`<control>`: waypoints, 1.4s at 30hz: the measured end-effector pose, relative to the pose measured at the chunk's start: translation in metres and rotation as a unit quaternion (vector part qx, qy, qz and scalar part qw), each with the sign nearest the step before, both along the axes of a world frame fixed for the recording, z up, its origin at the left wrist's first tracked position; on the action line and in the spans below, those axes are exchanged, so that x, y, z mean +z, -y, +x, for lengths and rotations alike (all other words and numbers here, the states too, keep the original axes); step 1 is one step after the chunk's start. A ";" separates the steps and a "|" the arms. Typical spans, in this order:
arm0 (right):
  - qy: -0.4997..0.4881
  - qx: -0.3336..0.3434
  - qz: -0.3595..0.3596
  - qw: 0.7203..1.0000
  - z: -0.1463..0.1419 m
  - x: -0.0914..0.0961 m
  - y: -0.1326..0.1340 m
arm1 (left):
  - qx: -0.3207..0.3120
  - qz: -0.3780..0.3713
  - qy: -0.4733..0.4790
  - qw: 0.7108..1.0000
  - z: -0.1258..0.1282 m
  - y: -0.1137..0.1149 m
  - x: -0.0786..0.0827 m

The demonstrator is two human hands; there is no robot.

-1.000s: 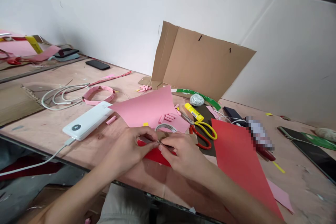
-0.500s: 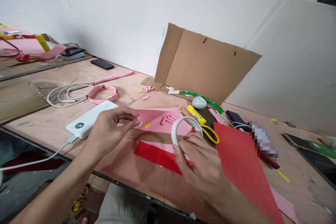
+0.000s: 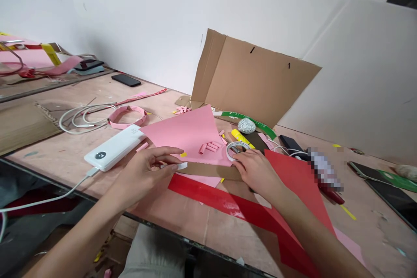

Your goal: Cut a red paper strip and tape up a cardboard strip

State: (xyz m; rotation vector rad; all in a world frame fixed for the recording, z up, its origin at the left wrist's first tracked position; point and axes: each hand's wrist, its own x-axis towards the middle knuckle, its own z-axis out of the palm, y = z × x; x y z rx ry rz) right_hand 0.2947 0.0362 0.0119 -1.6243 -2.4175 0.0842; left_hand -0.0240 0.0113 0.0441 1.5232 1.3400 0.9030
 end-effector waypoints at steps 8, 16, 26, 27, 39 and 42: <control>-0.177 -0.003 -0.094 0.980 -0.048 0.019 0.020 | -0.067 -0.007 0.012 0.998 0.008 0.002 -0.007; -0.311 0.015 -0.187 0.932 -0.101 0.027 0.030 | -0.118 -0.013 0.033 0.992 0.018 0.005 -0.012; -0.305 0.023 -0.177 0.935 -0.094 0.035 0.028 | 0.004 0.014 0.089 0.996 0.011 0.001 -0.013; -0.316 0.027 -0.186 0.930 -0.090 0.037 0.027 | 0.017 0.018 0.084 0.996 0.009 0.000 -0.012; -0.406 0.047 -0.309 0.859 -0.070 0.032 0.006 | -0.083 0.036 -0.045 0.995 0.008 -0.017 -0.011; -0.427 0.028 -0.328 0.842 -0.078 0.025 0.004 | -0.078 0.021 -0.025 0.996 0.006 -0.018 -0.013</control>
